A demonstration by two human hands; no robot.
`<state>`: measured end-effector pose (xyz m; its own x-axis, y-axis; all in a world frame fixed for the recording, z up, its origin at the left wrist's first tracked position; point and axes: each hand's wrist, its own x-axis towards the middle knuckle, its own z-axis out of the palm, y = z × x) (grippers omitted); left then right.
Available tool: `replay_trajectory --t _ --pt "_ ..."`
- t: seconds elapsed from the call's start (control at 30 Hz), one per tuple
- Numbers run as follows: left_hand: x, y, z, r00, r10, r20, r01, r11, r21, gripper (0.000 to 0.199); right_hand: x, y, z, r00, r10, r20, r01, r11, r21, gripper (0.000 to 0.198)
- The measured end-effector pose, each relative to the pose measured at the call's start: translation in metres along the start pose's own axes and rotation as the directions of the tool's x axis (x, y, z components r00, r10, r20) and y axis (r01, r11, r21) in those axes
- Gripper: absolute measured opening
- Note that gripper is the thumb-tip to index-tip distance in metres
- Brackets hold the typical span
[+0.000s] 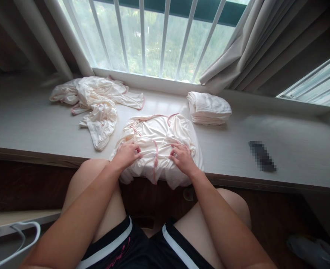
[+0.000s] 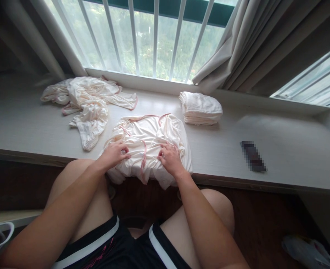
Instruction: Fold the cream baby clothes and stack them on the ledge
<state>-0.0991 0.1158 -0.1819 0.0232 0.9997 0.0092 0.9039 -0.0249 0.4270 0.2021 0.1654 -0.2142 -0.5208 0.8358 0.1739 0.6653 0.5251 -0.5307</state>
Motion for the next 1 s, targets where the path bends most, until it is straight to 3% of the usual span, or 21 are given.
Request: replay_trajectory --t 0.47,0.67,0.9,1.0 --pt "0.002 -0.023 -0.016 0.987 -0.113 0.112 0.129 0.981 -0.147 0.022 -0.011 0.014 -0.018 0.997 0.067 -0.024 -0.067 0.998 0.003 0.008" --pt "-0.002 -0.033 -0.035 0.984 -0.164 0.072 0.176 0.961 -0.212 0.028 -0.018 0.011 -0.030 0.993 0.107 -0.051 -0.105 0.994 0.027 0.009" --pt "-0.004 -0.008 -0.030 0.967 0.061 0.247 0.001 0.970 -0.244 0.036 -0.021 -0.002 -0.033 0.999 0.046 0.000 -0.046 0.997 0.063 0.011" --pt "-0.005 0.011 -0.020 0.990 0.061 0.126 -0.028 0.967 -0.252 0.041 -0.016 -0.009 -0.027 0.998 0.038 -0.053 -0.034 0.997 0.072 0.015"
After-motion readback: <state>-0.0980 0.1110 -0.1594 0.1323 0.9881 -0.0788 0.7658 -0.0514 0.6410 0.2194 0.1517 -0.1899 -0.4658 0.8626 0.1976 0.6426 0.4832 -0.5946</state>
